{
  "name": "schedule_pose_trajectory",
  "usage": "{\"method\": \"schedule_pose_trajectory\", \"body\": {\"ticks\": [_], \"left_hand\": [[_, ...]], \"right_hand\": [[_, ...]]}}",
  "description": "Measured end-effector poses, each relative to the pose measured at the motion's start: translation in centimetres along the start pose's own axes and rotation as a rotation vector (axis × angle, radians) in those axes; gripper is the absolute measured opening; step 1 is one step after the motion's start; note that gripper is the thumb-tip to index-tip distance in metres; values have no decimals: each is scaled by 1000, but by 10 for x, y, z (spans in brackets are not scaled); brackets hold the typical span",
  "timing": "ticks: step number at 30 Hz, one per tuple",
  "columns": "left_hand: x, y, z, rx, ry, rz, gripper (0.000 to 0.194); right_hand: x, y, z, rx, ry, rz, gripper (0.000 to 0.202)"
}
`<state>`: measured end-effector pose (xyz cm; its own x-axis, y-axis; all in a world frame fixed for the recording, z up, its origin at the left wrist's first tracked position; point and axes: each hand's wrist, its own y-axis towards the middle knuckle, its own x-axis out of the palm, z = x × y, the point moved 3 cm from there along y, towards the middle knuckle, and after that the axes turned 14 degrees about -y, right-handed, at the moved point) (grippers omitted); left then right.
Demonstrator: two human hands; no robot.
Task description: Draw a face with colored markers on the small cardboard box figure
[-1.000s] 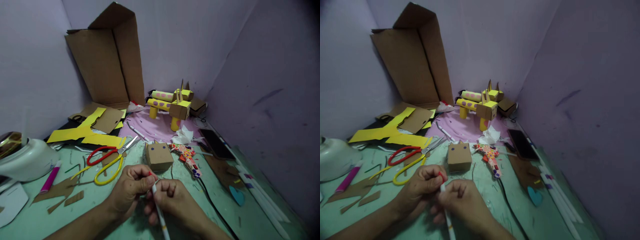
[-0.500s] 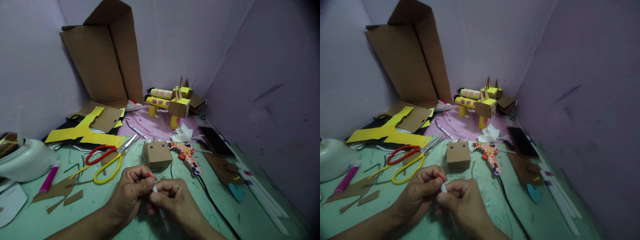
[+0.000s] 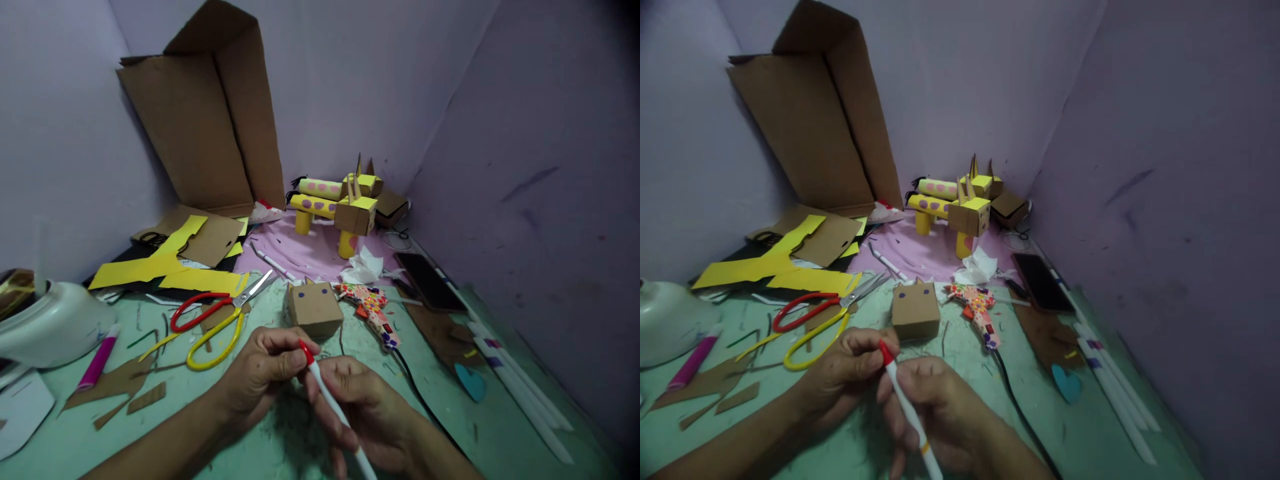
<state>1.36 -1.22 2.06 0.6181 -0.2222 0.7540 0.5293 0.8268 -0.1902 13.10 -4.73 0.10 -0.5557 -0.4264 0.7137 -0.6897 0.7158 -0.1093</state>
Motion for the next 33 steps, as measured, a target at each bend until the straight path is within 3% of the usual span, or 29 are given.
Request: {"method": "schedule_pose_trajectory", "body": {"ticks": [5, 16, 21, 25, 27, 29, 33], "left_hand": [[1, -1, 4, 191, 127, 14, 30], [1, -8, -6, 200, 120, 12, 35], [-2, -9, -7, 266, 213, 48, 38], [-4, -9, -4, 331, 311, 109, 42], [-3, -9, 0, 344, 339, 115, 42], [0, -7, 4, 293, 315, 79, 39], [4, -4, 7, 152, 197, 6, 37]], "right_hand": [[-3, -3, 2, 104, 50, -30, 39], [-11, -3, 8, 44, -129, 191, 38], [-2, -5, -2, -98, -466, 407, 42], [4, -9, -12, -232, -789, 649, 28], [4, -11, -13, -240, -803, 703, 26], [2, -9, -10, -140, -625, 567, 37], [5, -6, -2, 107, -171, 106, 56]]}}
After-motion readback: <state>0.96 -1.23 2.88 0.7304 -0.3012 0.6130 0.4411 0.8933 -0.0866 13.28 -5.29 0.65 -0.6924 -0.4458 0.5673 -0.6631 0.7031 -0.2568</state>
